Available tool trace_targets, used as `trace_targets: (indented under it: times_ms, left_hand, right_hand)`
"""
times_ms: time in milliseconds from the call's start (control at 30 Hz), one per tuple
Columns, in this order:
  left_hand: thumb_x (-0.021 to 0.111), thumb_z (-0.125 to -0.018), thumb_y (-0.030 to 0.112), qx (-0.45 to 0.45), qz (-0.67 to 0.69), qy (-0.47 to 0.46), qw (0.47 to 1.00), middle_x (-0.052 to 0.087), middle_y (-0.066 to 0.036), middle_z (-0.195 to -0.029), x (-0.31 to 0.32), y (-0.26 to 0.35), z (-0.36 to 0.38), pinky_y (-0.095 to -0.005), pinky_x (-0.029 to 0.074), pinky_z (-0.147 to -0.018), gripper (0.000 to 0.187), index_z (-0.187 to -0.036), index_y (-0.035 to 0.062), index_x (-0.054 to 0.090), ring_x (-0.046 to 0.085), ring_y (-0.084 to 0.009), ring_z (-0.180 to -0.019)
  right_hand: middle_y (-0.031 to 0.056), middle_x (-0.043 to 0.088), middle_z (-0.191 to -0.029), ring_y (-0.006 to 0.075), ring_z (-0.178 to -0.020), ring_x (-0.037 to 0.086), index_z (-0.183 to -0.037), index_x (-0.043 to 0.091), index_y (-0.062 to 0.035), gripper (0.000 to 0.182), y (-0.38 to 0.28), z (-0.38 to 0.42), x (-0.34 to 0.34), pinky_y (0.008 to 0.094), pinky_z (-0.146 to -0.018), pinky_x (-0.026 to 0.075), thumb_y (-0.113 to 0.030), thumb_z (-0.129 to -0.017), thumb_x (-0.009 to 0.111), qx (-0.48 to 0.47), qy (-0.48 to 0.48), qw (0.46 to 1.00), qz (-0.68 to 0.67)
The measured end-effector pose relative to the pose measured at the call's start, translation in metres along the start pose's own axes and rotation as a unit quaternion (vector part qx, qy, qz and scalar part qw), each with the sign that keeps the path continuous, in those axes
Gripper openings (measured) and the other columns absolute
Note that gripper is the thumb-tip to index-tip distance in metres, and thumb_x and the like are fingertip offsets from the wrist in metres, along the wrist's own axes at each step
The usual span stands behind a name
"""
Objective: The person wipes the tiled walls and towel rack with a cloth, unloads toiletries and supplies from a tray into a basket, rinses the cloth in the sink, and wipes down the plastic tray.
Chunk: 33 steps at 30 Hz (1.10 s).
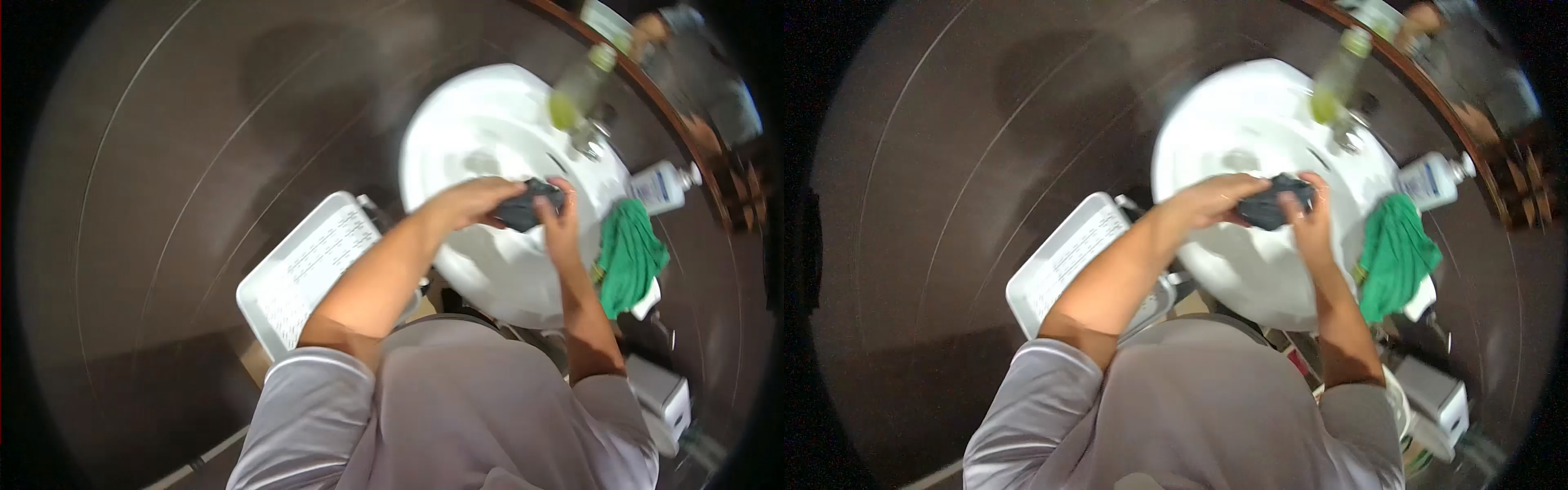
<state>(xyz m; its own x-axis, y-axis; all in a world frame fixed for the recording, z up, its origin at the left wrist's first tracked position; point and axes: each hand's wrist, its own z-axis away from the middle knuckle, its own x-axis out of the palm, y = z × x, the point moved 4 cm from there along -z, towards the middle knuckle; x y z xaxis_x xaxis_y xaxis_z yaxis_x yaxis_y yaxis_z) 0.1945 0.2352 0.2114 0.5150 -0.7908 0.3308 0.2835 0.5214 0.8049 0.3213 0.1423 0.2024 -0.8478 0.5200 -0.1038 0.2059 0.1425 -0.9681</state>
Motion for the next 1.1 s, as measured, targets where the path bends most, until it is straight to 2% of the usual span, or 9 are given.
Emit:
trace_targets:
  times_ms: [100, 300, 367, 467, 633, 833, 900, 1033, 1100]
  left_hand:
    - [0.064, -0.074, 0.022, 0.197, -0.323, 0.125, 0.917, 0.055, -0.012, -0.098, -0.001, -0.010, 0.025, -0.0312, 0.044, -0.075, 0.038, -0.105, 0.0043, 0.051, 0.055, -0.0203, -0.091]
    - [0.063, -0.075, 0.017, 0.402, -0.250, 0.392, 0.789, 0.053, -0.014, -0.087, -0.018, 0.003, 0.141, -0.0332, 0.042, -0.070, 0.024, -0.089, -0.0001, 0.052, 0.053, -0.0241, -0.082]
    - [0.062, -0.078, 0.020, 0.501, -0.175, 0.388, 0.754, 0.052, -0.012, -0.090, -0.025, -0.002, 0.176, -0.0310, 0.042, -0.070, 0.025, -0.086, -0.0021, 0.054, 0.052, -0.0205, -0.081]
    - [0.066, -0.076, 0.021, 0.473, -0.196, 0.452, 0.730, 0.051, -0.007, -0.081, -0.037, -0.010, 0.230, -0.0299, 0.042, -0.062, 0.025, -0.084, 0.0007, 0.055, 0.050, -0.0183, -0.071]
    - [0.067, -0.074, 0.026, 0.441, -0.237, 0.571, 0.651, 0.052, -0.009, -0.073, -0.067, -0.029, 0.313, -0.0312, 0.041, -0.056, 0.029, -0.083, 0.0032, 0.053, 0.051, -0.0202, -0.063]
    - [0.065, -0.079, 0.028, 0.326, 0.024, 0.475, 0.817, 0.058, -0.003, -0.083, -0.118, -0.109, 0.358, -0.0236, 0.045, -0.068, 0.035, -0.096, 0.0006, 0.052, 0.054, -0.0105, -0.076]
    - [0.061, -0.082, 0.022, 0.352, 0.104, 0.505, 0.781, 0.058, -0.004, -0.086, -0.117, -0.122, 0.361, -0.0238, 0.044, -0.069, 0.029, -0.100, 0.0027, 0.050, 0.054, -0.0101, -0.078]
    - [0.054, -0.086, 0.026, 0.246, -0.095, 0.452, 0.852, 0.059, -0.011, -0.097, -0.083, -0.110, 0.340, -0.0314, 0.043, -0.080, 0.032, -0.111, 0.0067, 0.051, 0.055, -0.0175, -0.090]
    - [0.056, -0.082, 0.030, 0.355, -0.235, 0.308, 0.851, 0.060, -0.015, -0.097, -0.072, -0.122, 0.309, -0.0364, 0.045, -0.074, 0.031, -0.106, 0.0106, 0.054, 0.059, -0.0274, -0.083]
  right_hand:
    - [0.0086, 0.046, -0.110, 0.0148, -0.096, 0.048, -0.117, 0.039, -0.0037, 0.037, 0.032, 0.003, 0.009, 0.0279, -0.083, 0.041, -0.012, -0.085, 0.055, 0.181, -0.054, 0.971, -0.146]
    - [0.0078, 0.035, -0.129, 0.0242, -0.117, 0.036, -0.127, 0.034, -0.0088, 0.055, -0.054, 0.037, 0.098, 0.0442, -0.092, 0.033, -0.043, -0.086, 0.047, 0.278, 0.015, 0.934, -0.222]
    - [0.0066, 0.033, -0.131, 0.0244, -0.120, 0.032, -0.132, 0.027, -0.0100, 0.063, -0.053, 0.060, 0.142, 0.0452, -0.096, 0.028, -0.050, -0.086, 0.042, 0.275, -0.159, 0.916, -0.244]
    - [0.0087, 0.035, -0.126, 0.0206, -0.117, 0.036, -0.132, 0.025, -0.0040, 0.075, -0.061, 0.079, 0.191, 0.0320, -0.098, 0.028, -0.048, -0.079, 0.056, 0.077, -0.294, 0.932, -0.197]
    - [0.0130, 0.051, -0.107, 0.0231, -0.102, 0.050, -0.100, 0.057, -0.0008, 0.021, -0.104, 0.103, 0.244, 0.0323, -0.086, 0.039, -0.002, -0.079, 0.057, -0.285, -0.383, 0.870, 0.121]
    - [0.0068, 0.051, -0.087, 0.0173, -0.083, 0.054, -0.100, 0.053, -0.0015, 0.018, -0.068, 0.099, 0.290, 0.0262, -0.070, 0.045, -0.009, -0.084, 0.055, 0.067, -0.381, 0.922, -0.012]
    - [0.0031, 0.047, -0.085, 0.0134, -0.080, 0.051, -0.113, 0.042, -0.0040, 0.031, -0.063, 0.116, 0.289, 0.0251, -0.071, 0.044, -0.013, -0.086, 0.053, 0.185, -0.168, 0.951, -0.182]
    - [0.0086, 0.055, -0.099, 0.0213, -0.086, 0.055, -0.106, 0.049, -0.0079, 0.030, -0.010, 0.180, 0.304, 0.0277, -0.071, 0.043, -0.022, -0.082, 0.058, 0.456, -0.261, 0.801, -0.289]
    - [0.0102, 0.056, -0.099, 0.0229, -0.086, 0.055, -0.105, 0.050, -0.0072, 0.030, -0.048, 0.172, 0.322, 0.0287, -0.071, 0.043, -0.023, -0.081, 0.058, 0.317, -0.353, 0.868, -0.144]
